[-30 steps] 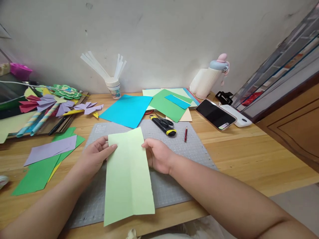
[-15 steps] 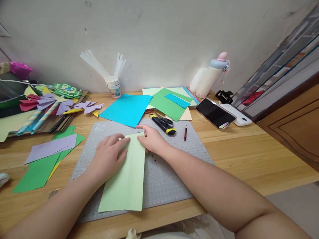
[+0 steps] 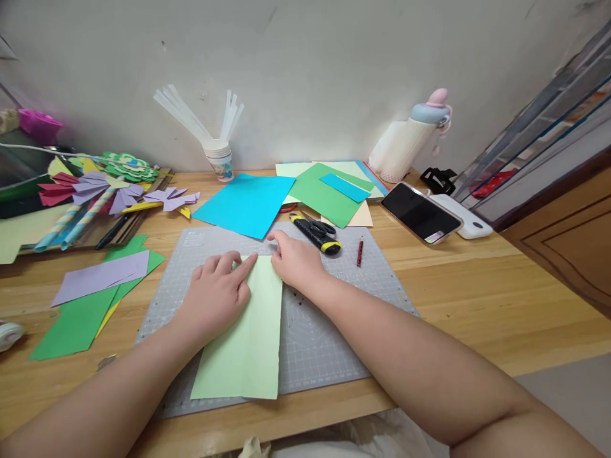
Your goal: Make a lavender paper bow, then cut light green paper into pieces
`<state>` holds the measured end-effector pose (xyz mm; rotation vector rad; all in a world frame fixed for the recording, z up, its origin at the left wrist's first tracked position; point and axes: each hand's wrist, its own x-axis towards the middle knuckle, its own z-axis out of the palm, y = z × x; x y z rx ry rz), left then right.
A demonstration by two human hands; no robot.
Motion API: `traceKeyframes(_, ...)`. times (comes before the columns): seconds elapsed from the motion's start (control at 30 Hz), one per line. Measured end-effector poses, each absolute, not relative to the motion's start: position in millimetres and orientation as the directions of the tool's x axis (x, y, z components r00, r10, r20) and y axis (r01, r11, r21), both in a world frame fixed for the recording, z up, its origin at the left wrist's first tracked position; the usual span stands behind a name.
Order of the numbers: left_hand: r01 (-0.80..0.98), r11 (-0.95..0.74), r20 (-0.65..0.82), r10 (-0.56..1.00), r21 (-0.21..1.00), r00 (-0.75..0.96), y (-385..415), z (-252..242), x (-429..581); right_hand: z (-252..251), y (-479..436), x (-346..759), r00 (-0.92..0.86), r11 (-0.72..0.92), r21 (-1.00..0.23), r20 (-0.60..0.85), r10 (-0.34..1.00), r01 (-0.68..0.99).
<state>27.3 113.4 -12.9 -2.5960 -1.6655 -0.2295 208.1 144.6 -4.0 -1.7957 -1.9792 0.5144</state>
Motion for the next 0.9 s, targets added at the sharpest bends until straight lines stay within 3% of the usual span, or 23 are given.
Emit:
traceKeyframes(0.37,0.903,-0.425,0.151,0.898,0.057,0.413,110.9,-12.1,28.0,-5.4,143.2,208.7,-0.09,0.103,-0.542,0.051,0.995,0.834)
traceKeyframes(0.67,0.904,-0.386,0.161,0.919,0.186,0.359,112.6,-4.9,20.3,-5.7,126.9,211.7,-0.045,0.049,-0.689,0.023,0.999,0.723)
traceKeyframes(0.9,0.897,-0.401,0.138,0.915,0.189,0.38,110.3,1.1,14.6,-8.7,136.2,209.0,0.003,0.049,-0.715,0.071,0.997,0.698)
